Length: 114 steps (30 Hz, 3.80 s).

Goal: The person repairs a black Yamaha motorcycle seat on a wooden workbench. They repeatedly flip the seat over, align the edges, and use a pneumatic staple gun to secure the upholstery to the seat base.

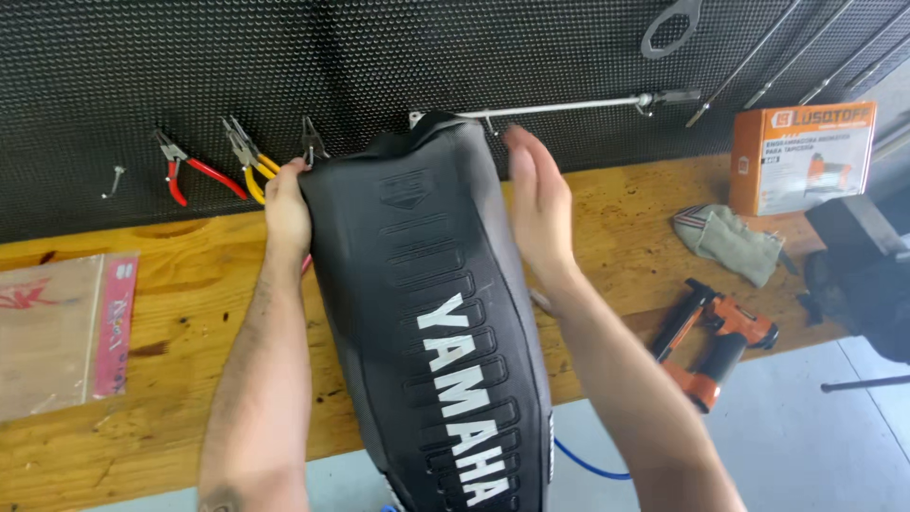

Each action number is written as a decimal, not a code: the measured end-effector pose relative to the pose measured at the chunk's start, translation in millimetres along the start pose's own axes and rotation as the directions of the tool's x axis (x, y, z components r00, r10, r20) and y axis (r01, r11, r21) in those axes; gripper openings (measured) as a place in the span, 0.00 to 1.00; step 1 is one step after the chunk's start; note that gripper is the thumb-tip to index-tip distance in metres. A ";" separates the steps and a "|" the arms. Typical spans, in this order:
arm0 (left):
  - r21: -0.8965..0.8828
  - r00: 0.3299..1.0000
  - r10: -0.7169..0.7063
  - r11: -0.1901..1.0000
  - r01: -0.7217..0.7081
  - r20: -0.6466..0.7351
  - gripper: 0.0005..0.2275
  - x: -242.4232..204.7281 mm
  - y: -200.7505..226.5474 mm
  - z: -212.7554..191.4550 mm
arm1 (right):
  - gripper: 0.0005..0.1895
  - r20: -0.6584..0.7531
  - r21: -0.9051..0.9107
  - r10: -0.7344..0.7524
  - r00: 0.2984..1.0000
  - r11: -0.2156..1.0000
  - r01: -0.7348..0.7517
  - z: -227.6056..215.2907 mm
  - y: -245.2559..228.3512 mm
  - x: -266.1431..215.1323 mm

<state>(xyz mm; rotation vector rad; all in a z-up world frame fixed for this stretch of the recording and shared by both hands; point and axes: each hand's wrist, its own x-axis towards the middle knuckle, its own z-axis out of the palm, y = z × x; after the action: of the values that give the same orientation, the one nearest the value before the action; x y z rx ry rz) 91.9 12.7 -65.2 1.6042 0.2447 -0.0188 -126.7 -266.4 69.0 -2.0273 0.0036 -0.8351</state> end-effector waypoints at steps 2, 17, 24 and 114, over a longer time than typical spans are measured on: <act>0.030 1.000 0.000 1.000 0.000 0.000 0.30 14.1 -8.8 -1.4 | 0.22 -0.083 0.026 0.126 0.989 0.992 -0.124 -11.0 43.0 -36.5; 0.135 0.994 0.103 0.985 -0.108 0.045 0.28 -24.4 29.0 19.0 | 0.43 0.266 0.024 0.494 0.828 0.855 -0.518 -4.0 69.1 -94.2; 0.083 0.985 0.154 0.983 -0.161 0.082 0.18 -22.9 19.5 14.9 | 0.34 0.308 -0.013 0.519 0.797 0.840 -0.542 -15.4 74.4 -99.1; 0.265 0.554 0.711 0.487 -0.832 0.433 0.24 -407.3 325.9 -59.9 | 0.64 0.332 0.251 0.456 0.826 0.801 -0.544 -24.1 111.3 -389.9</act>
<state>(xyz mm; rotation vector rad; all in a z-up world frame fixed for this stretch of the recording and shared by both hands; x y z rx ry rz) -259.1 3.6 325.3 2.0219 -0.8076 0.4564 -406.4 -227.7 -223.1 -1.6719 0.2348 -0.2075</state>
